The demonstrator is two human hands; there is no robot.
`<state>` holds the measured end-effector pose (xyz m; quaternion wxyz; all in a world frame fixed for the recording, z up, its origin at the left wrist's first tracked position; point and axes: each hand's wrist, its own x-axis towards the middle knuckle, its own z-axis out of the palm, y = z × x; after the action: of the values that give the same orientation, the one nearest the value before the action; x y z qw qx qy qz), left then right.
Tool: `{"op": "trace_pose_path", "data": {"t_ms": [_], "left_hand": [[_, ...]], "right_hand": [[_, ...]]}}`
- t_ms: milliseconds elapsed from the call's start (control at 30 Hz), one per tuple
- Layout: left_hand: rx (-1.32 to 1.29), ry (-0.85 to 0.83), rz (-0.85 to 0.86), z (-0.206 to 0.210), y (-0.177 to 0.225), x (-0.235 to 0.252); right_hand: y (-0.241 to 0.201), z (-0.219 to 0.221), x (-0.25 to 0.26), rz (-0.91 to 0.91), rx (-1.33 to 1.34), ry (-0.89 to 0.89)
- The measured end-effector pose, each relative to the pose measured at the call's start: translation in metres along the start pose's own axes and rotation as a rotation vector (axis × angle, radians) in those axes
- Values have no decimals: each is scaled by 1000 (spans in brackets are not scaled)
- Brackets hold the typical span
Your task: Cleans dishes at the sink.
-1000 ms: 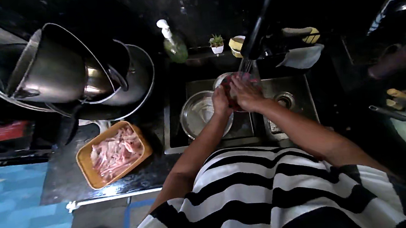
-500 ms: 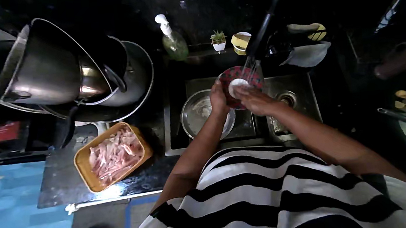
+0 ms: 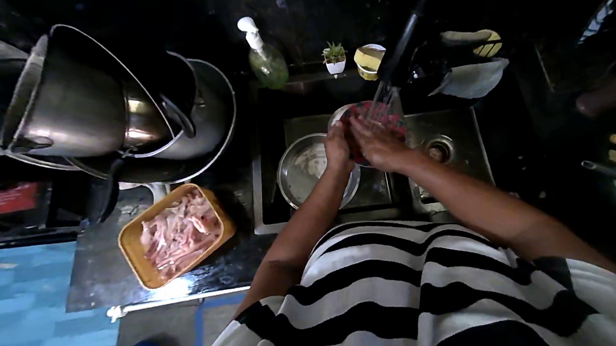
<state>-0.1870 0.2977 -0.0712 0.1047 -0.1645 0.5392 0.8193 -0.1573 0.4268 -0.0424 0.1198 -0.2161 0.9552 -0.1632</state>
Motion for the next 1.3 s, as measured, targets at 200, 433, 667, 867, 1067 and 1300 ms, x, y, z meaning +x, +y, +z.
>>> {"op": "trace_pose_path", "data": {"t_ms": [200, 433, 667, 867, 1067, 1300], "left_hand": [[-17, 14, -7, -8, 7, 7], [-50, -58, -31, 0, -1, 3], [-28, -34, -56, -2, -1, 4], [48, -41, -38, -20, -3, 14], [1316, -160, 185, -4, 22, 39], [1448, -658, 583, 22, 2, 10]], "right_hand": [[23, -2, -9, 22, -27, -43], [-4, 1, -4, -57, 34, -9], [-2, -6, -4, -13, -89, -16], [29, -17, -7, 311, 125, 209], [23, 8, 1, 652, 1020, 428], [23, 6, 3, 674, 1180, 546]]}}
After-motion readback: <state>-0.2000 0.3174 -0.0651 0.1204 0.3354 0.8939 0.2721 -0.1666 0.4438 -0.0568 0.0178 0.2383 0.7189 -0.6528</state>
